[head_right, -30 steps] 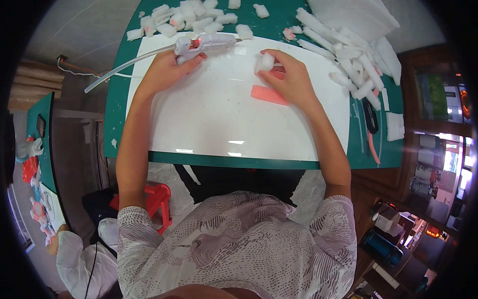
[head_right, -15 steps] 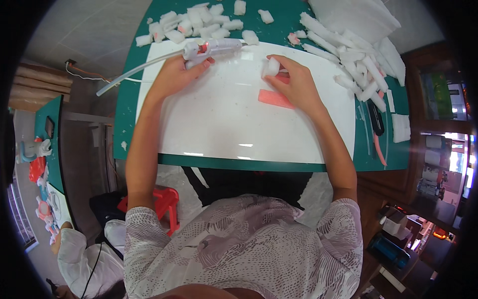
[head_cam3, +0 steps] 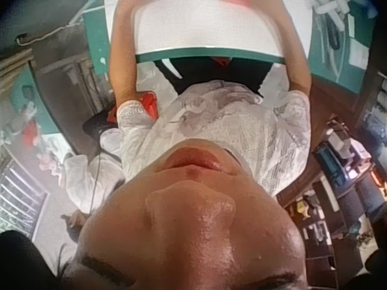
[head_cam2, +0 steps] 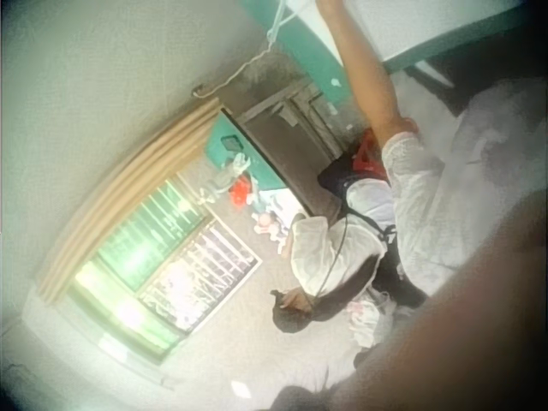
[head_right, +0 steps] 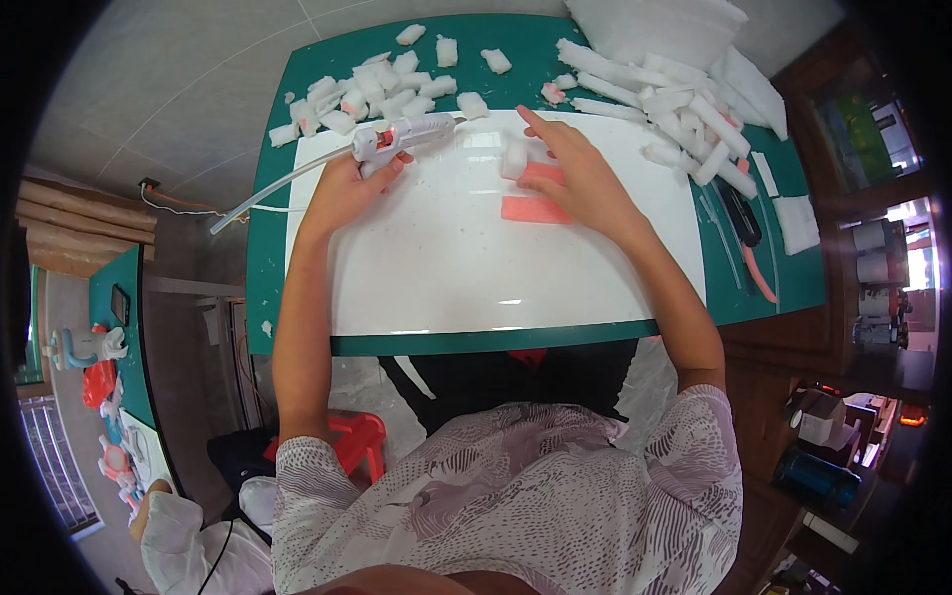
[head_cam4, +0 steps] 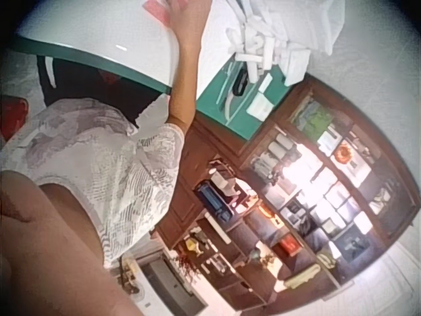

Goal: The person handles foam pieces, fits foam blocks and strips together, and uses a hot glue gun to assemble foam parts on a work surface.

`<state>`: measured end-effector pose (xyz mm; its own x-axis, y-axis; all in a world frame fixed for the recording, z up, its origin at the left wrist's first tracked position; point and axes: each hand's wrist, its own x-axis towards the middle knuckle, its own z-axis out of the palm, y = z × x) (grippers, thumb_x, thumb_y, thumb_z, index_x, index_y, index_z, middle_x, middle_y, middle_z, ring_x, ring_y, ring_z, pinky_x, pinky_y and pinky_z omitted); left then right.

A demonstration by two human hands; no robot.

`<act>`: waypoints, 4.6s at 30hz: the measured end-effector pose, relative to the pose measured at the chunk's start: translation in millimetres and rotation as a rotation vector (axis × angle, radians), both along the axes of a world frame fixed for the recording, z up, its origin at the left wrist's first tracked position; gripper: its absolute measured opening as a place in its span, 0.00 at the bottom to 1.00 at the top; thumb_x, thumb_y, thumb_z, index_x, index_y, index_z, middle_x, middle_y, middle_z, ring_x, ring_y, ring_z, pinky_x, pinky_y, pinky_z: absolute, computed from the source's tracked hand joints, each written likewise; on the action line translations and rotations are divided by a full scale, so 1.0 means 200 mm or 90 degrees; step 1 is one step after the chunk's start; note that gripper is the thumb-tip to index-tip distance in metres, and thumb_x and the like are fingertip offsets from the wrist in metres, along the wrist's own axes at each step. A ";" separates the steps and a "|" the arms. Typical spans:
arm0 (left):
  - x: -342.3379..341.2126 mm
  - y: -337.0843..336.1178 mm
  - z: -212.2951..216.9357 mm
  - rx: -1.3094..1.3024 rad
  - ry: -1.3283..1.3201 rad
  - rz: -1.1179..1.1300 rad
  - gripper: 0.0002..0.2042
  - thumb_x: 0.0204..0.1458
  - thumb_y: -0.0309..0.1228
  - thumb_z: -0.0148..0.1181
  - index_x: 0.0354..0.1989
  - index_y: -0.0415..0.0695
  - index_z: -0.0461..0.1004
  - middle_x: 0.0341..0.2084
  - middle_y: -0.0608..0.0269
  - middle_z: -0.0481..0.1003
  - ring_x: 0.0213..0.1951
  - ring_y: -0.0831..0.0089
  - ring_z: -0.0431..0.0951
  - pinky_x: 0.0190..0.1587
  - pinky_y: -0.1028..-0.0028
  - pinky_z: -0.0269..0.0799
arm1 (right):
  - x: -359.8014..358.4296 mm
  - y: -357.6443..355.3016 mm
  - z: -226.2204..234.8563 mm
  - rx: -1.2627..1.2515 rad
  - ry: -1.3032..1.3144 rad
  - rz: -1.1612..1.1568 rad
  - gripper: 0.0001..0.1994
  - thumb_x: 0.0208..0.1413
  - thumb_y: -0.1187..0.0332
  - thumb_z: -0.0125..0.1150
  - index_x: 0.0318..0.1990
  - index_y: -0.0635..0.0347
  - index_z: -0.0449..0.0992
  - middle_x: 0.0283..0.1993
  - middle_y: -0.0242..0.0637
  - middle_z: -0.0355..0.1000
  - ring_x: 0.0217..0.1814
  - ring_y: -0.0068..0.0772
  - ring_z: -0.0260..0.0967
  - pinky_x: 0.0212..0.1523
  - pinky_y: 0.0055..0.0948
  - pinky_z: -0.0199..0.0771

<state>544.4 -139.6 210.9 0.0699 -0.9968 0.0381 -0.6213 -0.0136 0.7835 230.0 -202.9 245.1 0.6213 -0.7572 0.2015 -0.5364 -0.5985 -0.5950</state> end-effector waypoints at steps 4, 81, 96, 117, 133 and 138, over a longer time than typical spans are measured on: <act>-0.01 0.00 -0.02 -0.037 0.010 0.006 0.14 0.56 0.40 0.63 0.45 0.47 0.83 0.35 0.64 0.82 0.30 0.76 0.77 0.39 0.73 0.72 | -0.12 -0.04 0.01 -0.044 0.082 0.001 0.32 0.53 0.66 0.67 0.66 0.53 0.66 0.60 0.42 0.68 0.62 0.42 0.65 0.60 0.34 0.68; -0.36 -0.02 -0.02 -0.128 -0.030 -0.024 0.14 0.48 0.23 0.67 0.43 0.40 0.73 0.35 0.55 0.77 0.31 0.69 0.75 0.37 0.72 0.72 | -0.10 -0.07 -0.14 0.218 -0.075 0.006 0.20 0.43 0.65 0.75 0.45 0.59 0.77 0.37 0.31 0.76 0.29 0.19 0.68 0.31 0.21 0.69; -0.37 -0.02 -0.03 -0.154 -0.041 -0.044 0.13 0.47 0.21 0.66 0.42 0.40 0.74 0.36 0.57 0.77 0.31 0.68 0.75 0.38 0.72 0.72 | -0.28 -0.18 -0.16 0.342 -0.194 -0.042 0.22 0.50 0.68 0.72 0.53 0.61 0.73 0.48 0.36 0.75 0.45 0.24 0.71 0.42 0.21 0.72; -0.30 0.05 0.09 -0.049 0.137 0.009 0.10 0.51 0.30 0.65 0.40 0.40 0.79 0.30 0.59 0.81 0.33 0.73 0.78 0.40 0.72 0.72 | -0.21 -0.12 -0.16 0.212 -0.180 0.010 0.28 0.52 0.70 0.70 0.62 0.48 0.71 0.45 0.36 0.77 0.39 0.25 0.72 0.38 0.23 0.73; -0.30 0.08 0.11 0.008 0.143 -0.070 0.11 0.52 0.30 0.65 0.41 0.39 0.79 0.30 0.59 0.80 0.32 0.73 0.76 0.39 0.72 0.72 | -0.20 -0.13 -0.19 0.398 -0.268 0.013 0.20 0.53 0.71 0.70 0.51 0.57 0.68 0.48 0.35 0.77 0.47 0.21 0.72 0.39 0.21 0.73; -0.30 0.08 0.10 -0.013 0.134 -0.080 0.10 0.52 0.30 0.65 0.41 0.39 0.78 0.29 0.59 0.79 0.31 0.73 0.75 0.37 0.72 0.71 | -0.19 -0.12 -0.19 0.352 -0.242 0.005 0.21 0.51 0.70 0.71 0.50 0.56 0.69 0.48 0.34 0.77 0.48 0.20 0.72 0.39 0.19 0.70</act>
